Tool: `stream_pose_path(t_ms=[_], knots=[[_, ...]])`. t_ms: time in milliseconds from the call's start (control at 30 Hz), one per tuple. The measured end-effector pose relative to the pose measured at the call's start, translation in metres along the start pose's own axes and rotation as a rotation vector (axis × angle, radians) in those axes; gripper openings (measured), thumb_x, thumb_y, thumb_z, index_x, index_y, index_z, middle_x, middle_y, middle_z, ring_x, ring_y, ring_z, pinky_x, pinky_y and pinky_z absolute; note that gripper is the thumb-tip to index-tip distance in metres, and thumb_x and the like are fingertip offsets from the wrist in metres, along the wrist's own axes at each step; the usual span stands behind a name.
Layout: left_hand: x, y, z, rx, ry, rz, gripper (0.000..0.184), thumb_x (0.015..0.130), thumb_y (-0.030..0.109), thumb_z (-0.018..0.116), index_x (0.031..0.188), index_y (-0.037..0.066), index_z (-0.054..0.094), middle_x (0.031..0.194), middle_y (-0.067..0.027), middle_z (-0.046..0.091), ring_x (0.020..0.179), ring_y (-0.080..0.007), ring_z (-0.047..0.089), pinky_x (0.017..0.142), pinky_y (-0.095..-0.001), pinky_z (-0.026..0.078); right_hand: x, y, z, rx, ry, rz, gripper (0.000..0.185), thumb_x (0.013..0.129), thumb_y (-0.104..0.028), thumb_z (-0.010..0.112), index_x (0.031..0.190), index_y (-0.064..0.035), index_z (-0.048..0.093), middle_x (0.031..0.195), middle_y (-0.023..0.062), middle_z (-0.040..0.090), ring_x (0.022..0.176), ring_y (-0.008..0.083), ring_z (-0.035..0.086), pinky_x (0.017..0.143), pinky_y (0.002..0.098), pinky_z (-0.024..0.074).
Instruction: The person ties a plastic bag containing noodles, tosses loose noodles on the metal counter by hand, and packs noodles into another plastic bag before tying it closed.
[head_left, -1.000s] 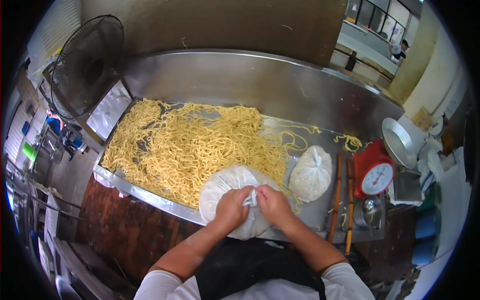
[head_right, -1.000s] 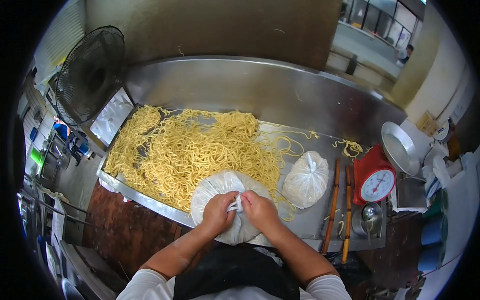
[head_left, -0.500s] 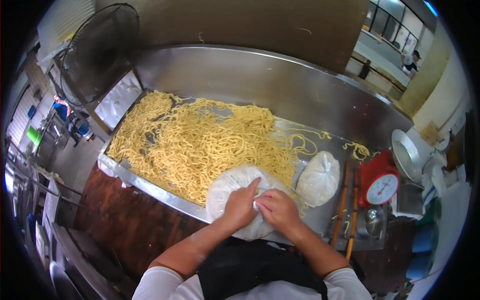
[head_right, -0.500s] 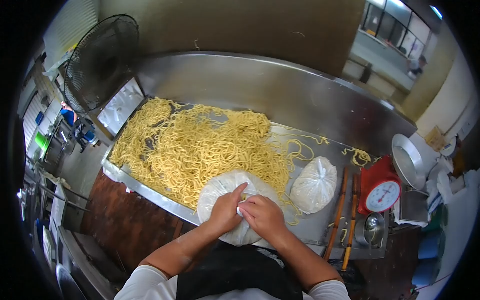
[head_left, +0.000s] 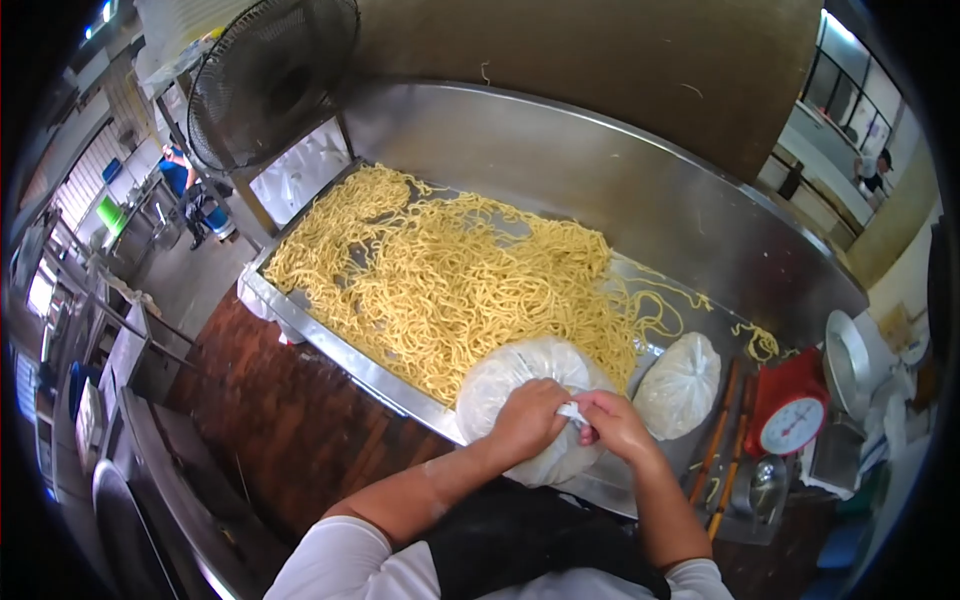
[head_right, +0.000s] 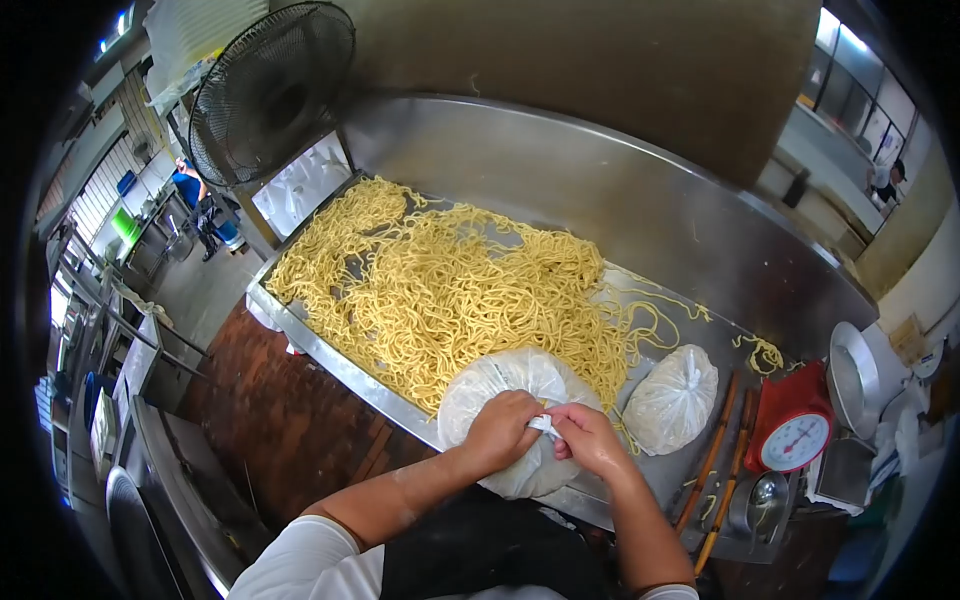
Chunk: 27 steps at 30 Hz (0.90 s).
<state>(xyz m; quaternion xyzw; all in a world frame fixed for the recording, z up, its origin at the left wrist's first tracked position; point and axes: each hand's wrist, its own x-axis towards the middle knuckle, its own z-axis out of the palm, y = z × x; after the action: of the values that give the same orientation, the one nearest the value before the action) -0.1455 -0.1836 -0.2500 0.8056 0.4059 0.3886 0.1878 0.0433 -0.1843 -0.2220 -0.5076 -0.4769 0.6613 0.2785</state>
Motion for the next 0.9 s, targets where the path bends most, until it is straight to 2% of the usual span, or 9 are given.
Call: stream_pose_path(t_ms=[233, 333, 467, 533, 600, 633, 667, 733, 900], knots=[[0.004, -0.001, -0.014, -0.157, -0.082, -0.008, 0.021, 0.062, -0.003, 0.056, 0.082, 0.002, 0.057, 0.081, -0.0153, 0.058, 0.083, -0.0374, 0.057, 0.074, -0.0451, 0.046, -0.002, 0.002, 0.016, -0.006, 0.045, -0.087, 0.02, 0.096, -0.021, 0.057, 0.092, -0.0034, 0.065, 0.07, 0.0, 0.06, 0.056, 0.0103, 0.051, 0.052, 0.0267, 0.0445], [0.004, -0.008, -0.058, 0.222, -0.081, -0.008, 0.022, 0.059, -0.003, 0.059, 0.08, 0.006, 0.061, 0.077, -0.0105, 0.058, 0.078, -0.0351, 0.058, 0.068, -0.0458, 0.046, -0.001, 0.029, -0.004, -0.572, 0.337, -0.272, 0.034, 0.09, -0.035, 0.065, 0.077, -0.004, 0.065, 0.062, 0.0053, 0.059, 0.054, 0.0151, 0.052, 0.052, 0.0326, 0.0448], [-0.004, -0.014, -0.06, 0.189, -0.191, 0.025, 0.018, 0.064, -0.001, 0.06, 0.08, 0.006, 0.062, 0.083, -0.0097, 0.063, 0.082, -0.0313, 0.061, 0.074, -0.039, 0.048, -0.002, 0.017, -0.006, -0.697, 0.337, -0.179, 0.042, 0.083, -0.043, 0.069, 0.068, -0.0042, 0.064, 0.058, 0.0096, 0.057, 0.053, 0.0215, 0.052, 0.053, 0.0359, 0.044], [-0.003, -0.009, -0.053, 0.09, -0.265, 0.012, 0.015, 0.068, -0.001, 0.061, 0.082, 0.006, 0.063, 0.086, -0.0082, 0.065, 0.085, -0.0283, 0.062, 0.077, -0.0355, 0.048, -0.01, 0.011, -0.007, -0.661, 0.113, -0.207, 0.034, 0.082, -0.035, 0.071, 0.071, -0.0032, 0.063, 0.061, 0.0103, 0.058, 0.053, 0.0229, 0.051, 0.054, 0.0351, 0.0437], [0.002, 0.008, -0.041, -0.926, -0.211, -0.729, 0.015, 0.08, 0.002, 0.063, 0.094, 0.002, 0.065, 0.098, -0.0063, 0.068, 0.094, -0.0185, 0.063, 0.087, -0.0313, 0.047, -0.025, -0.004, -0.003, -0.619, 0.01, -0.282, 0.028, 0.08, -0.029, 0.072, 0.075, -0.0032, 0.063, 0.067, 0.0104, 0.061, 0.058, 0.0242, 0.054, 0.057, 0.0355, 0.0457], [0.008, 0.016, -0.042, -1.114, -0.19, -0.875, 0.022, 0.086, 0.004, 0.063, 0.108, -0.003, 0.063, 0.105, -0.006, 0.067, 0.098, -0.0132, 0.061, 0.089, -0.0304, 0.048, -0.032, -0.011, 0.0, -0.571, -0.1, -0.358, 0.022, 0.079, -0.023, 0.073, 0.078, -0.0031, 0.063, 0.073, 0.0106, 0.063, 0.062, 0.0256, 0.058, 0.06, 0.0358, 0.0478], [0.007, 0.013, -0.029, -1.116, -0.192, -0.876, 0.022, 0.086, 0.004, 0.063, 0.108, -0.003, 0.063, 0.105, -0.006, 0.067, 0.098, -0.0132, 0.061, 0.089, -0.0304, 0.048, -0.034, -0.018, 0.006, -0.572, -0.099, -0.356, 0.022, 0.079, -0.023, 0.073, 0.078, -0.0031, 0.063, 0.073, 0.0106, 0.063, 0.062, 0.0256, 0.058, 0.06, 0.0358, 0.0478], [0.003, 0.004, 0.0, -0.87, -0.045, -0.593, 0.027, 0.085, 0.0, 0.061, 0.113, -0.003, 0.061, 0.106, -0.0076, 0.067, 0.096, -0.0137, 0.062, 0.085, -0.0303, 0.049, -0.03, -0.033, 0.017, -0.682, 0.185, -0.971, 0.017, 0.075, -0.014, 0.072, 0.085, -0.0035, 0.064, 0.085, 0.0098, 0.065, 0.076, 0.0272, 0.064, 0.068, 0.0362, 0.0516], [-0.008, -0.003, 0.008, -0.35, -0.225, -0.354, 0.039, 0.082, -0.003, 0.059, 0.12, 0.004, 0.058, 0.101, -0.0089, 0.067, 0.093, -0.0141, 0.063, 0.079, -0.0285, 0.05, -0.023, -0.028, 0.016, -0.743, 0.269, -0.895, 0.019, 0.076, -0.012, 0.071, 0.094, -0.0071, 0.069, 0.088, 0.0096, 0.066, 0.084, 0.028, 0.065, 0.071, 0.0359, 0.0526]])
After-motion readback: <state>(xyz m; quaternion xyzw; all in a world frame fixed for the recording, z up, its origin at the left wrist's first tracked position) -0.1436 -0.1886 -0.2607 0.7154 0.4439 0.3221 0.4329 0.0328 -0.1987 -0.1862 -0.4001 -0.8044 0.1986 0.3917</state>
